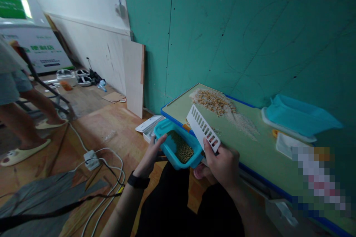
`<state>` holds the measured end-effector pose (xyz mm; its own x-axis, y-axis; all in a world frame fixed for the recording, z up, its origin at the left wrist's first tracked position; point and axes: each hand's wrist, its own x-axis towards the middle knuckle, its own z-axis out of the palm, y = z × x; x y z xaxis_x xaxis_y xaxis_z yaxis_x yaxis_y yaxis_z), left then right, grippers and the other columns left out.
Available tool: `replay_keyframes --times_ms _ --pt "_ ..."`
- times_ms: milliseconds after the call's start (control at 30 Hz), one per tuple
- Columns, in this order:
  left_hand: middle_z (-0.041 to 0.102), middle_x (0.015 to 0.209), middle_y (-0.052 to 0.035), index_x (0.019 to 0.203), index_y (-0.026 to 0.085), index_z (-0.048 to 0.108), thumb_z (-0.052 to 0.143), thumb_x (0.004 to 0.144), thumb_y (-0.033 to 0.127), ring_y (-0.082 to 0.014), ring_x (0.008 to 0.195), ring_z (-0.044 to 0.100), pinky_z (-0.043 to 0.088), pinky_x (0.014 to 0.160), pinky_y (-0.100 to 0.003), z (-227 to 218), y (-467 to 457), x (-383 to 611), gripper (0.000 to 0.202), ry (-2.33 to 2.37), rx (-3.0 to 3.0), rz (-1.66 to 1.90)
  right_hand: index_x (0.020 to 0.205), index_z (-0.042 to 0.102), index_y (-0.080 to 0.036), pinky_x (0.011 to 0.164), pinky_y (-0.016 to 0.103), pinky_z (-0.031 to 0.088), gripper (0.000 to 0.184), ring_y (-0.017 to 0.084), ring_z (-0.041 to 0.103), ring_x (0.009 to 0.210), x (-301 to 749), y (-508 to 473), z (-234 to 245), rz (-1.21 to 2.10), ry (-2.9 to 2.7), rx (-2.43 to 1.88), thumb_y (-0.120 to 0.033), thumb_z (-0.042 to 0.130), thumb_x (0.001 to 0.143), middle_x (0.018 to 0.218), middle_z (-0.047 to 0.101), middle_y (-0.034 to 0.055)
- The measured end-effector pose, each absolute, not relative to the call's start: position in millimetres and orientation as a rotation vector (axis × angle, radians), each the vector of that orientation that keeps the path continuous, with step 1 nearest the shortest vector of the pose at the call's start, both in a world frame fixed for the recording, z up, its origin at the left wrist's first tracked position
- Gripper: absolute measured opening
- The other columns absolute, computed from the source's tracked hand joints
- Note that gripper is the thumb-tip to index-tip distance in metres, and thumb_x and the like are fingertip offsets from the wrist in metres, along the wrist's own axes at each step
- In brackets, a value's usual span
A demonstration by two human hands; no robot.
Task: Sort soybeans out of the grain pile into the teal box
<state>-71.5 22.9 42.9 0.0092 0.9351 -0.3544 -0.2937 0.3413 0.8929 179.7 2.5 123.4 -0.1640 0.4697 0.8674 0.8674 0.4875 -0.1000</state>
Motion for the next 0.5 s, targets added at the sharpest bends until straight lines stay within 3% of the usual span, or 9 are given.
replay_keyframes --times_ms 500 --pt "0.081 0.141 -0.0181 0.165 0.029 0.050 0.077 0.100 0.077 -0.0324 0.095 0.087 0.073 0.080 -0.044 37.6 26.0 -77.1 0.085 1.194 0.720 1.086 0.063 0.071 -0.020 0.049 0.029 0.042 0.051 0.019 0.067 0.042 178.6 9.7 127.5 -0.531 -1.810 -1.164 -0.028 0.062 0.113 0.053 0.071 0.0078"
